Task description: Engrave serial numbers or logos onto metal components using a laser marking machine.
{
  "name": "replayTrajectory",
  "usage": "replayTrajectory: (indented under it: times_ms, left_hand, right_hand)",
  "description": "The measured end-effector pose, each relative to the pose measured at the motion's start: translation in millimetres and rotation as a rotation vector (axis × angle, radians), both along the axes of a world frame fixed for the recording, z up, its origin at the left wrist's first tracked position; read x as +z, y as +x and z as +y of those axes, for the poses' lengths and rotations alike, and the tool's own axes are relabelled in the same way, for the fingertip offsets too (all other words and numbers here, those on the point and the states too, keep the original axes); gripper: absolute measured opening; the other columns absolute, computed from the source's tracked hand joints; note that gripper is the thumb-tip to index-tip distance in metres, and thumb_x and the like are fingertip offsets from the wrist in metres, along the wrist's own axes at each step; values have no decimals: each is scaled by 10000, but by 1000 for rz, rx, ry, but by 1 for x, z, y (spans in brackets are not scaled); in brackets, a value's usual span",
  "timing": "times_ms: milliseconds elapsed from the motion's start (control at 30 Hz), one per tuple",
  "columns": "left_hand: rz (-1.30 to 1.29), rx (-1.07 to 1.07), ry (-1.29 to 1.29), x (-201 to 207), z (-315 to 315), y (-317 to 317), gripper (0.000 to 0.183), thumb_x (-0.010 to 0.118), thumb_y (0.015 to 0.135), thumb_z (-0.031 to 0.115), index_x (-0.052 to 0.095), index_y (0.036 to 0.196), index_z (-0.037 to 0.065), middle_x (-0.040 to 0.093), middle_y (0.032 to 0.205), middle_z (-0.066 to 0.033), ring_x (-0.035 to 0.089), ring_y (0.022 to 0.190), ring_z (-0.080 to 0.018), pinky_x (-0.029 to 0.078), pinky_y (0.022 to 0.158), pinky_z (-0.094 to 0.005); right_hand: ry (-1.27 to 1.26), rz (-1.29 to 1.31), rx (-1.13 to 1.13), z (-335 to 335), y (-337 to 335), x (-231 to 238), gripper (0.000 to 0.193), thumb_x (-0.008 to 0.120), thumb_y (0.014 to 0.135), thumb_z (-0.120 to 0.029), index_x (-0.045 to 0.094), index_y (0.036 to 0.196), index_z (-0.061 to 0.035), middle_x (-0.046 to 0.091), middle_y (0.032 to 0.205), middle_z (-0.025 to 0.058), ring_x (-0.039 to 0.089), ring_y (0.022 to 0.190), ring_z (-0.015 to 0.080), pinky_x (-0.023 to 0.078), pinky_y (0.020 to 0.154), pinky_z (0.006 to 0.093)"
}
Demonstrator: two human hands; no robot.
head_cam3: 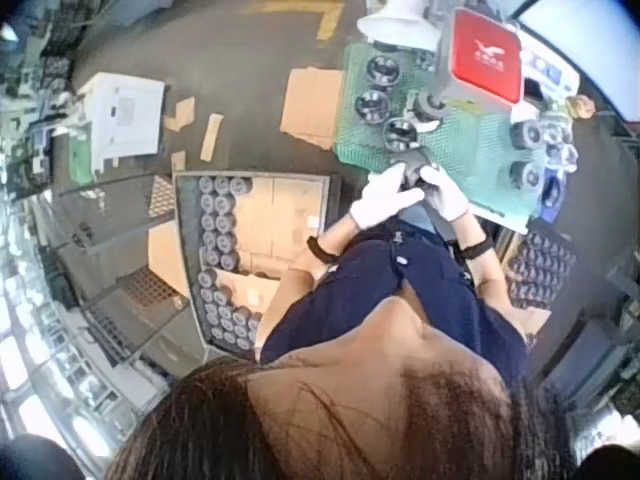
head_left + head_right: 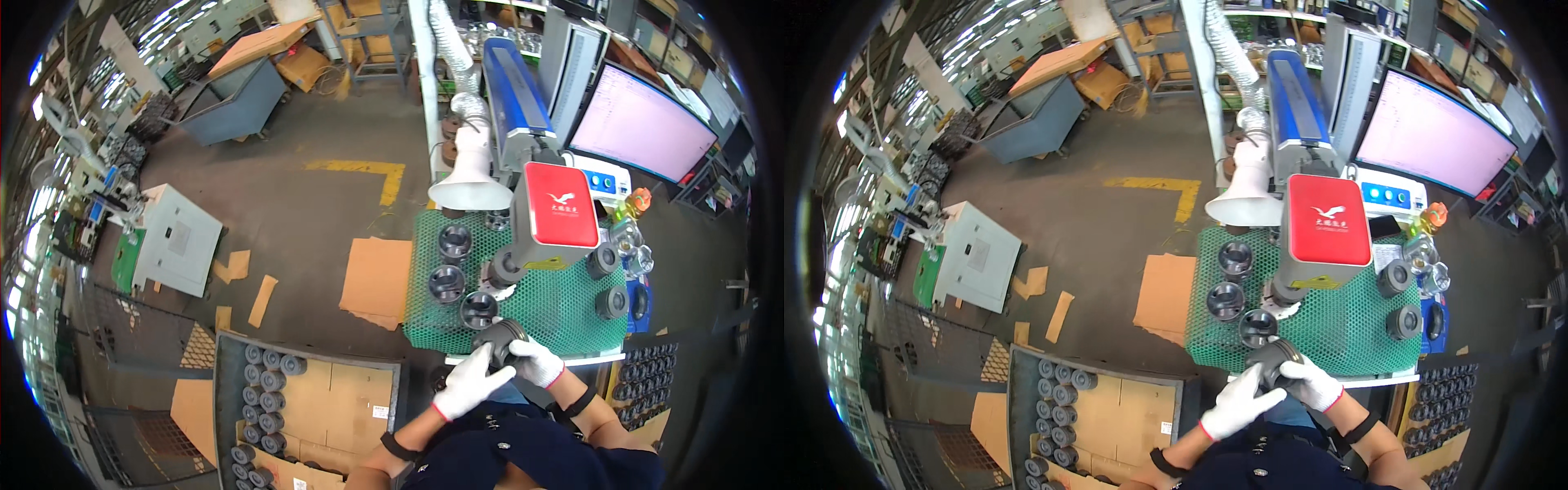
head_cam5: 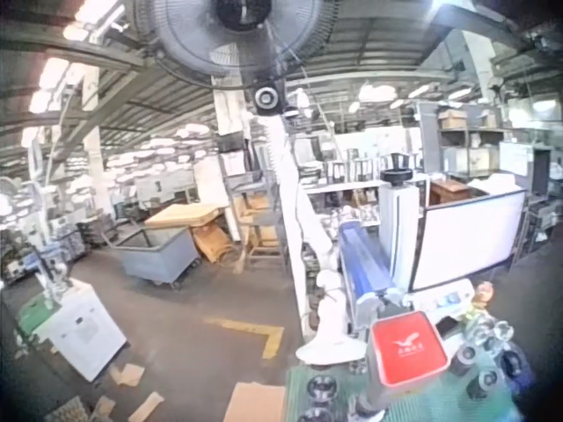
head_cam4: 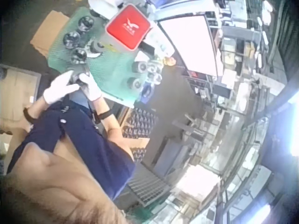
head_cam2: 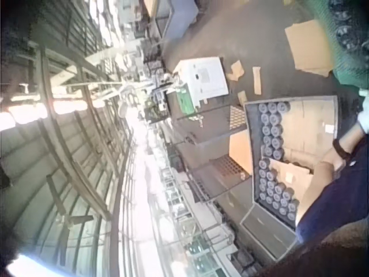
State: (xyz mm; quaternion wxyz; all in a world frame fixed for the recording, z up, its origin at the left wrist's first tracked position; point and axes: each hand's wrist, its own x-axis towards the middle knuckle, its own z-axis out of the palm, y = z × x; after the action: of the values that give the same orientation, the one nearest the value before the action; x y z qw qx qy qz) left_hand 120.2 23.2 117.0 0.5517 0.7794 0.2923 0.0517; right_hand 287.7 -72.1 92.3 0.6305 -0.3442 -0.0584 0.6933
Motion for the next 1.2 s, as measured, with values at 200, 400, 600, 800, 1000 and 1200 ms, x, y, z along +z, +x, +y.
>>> replayTrajectory:
  times_ms: [200, 400, 600, 800, 1000, 1200]
  left_hand:
    - [-54, -4, 487, -32, 81, 96, 639, 745, 807, 364, 558, 1341, 67, 644, 1195, -161, 634, 1091, -357, 509, 957, -454]
    - [5, 29, 487, -111, 113, 192, 827, 845, 672, 427, 501, 1327, 58, 572, 1239, -225, 628, 1052, -410, 527, 910, -474]
    - [16, 124, 261, -78, 135, 171, 885, 842, 746, 416, 415, 1474, 151, 539, 1279, -233, 641, 1091, -425, 521, 963, -481]
    - [-387, 446, -81, -50, 120, 49, 1044, 944, 624, 296, 430, 1482, -2, 545, 1353, -203, 536, 1272, -329, 437, 1095, -439]
    - [-341, 768, -430, -69, 78, -95, 988, 952, 644, 211, 444, 1458, -25, 541, 1346, -153, 499, 1286, -259, 399, 1122, -400]
    - [-272, 1026, -678, -86, 25, -174, 783, 826, 750, -18, 451, 1437, -1, 604, 1285, -156, 623, 1171, -269, 557, 979, -390]
  right_hand:
    - [-280, 195, -351, -75, 44, -46, 543, 716, 881, -251, 562, 1351, -25, 641, 1290, 174, 612, 1198, 337, 463, 1088, 528]
    - [-335, 103, -366, -102, 91, -47, 545, 725, 848, -187, 566, 1348, -35, 654, 1295, 150, 632, 1170, 306, 495, 1064, 488]
    - [-233, -669, -302, -34, 126, -43, 642, 795, 813, -250, 536, 1373, -71, 653, 1217, 104, 638, 1139, 210, 538, 943, 362]
    - [-278, -1975, 540, 61, 137, -74, 648, 655, 919, -479, 503, 1453, -147, 544, 1493, 65, 539, 1339, 236, 432, 1119, 400]
    - [-347, -1606, 634, 109, 128, -75, 667, 596, 947, -537, 505, 1467, -130, 541, 1500, 100, 449, 1416, 309, 327, 1197, 429]
    - [-120, -1783, 316, 119, 124, -71, 1017, 883, 661, -277, 330, 1498, -114, 418, 1422, 209, 403, 1359, 406, 373, 1142, 482]
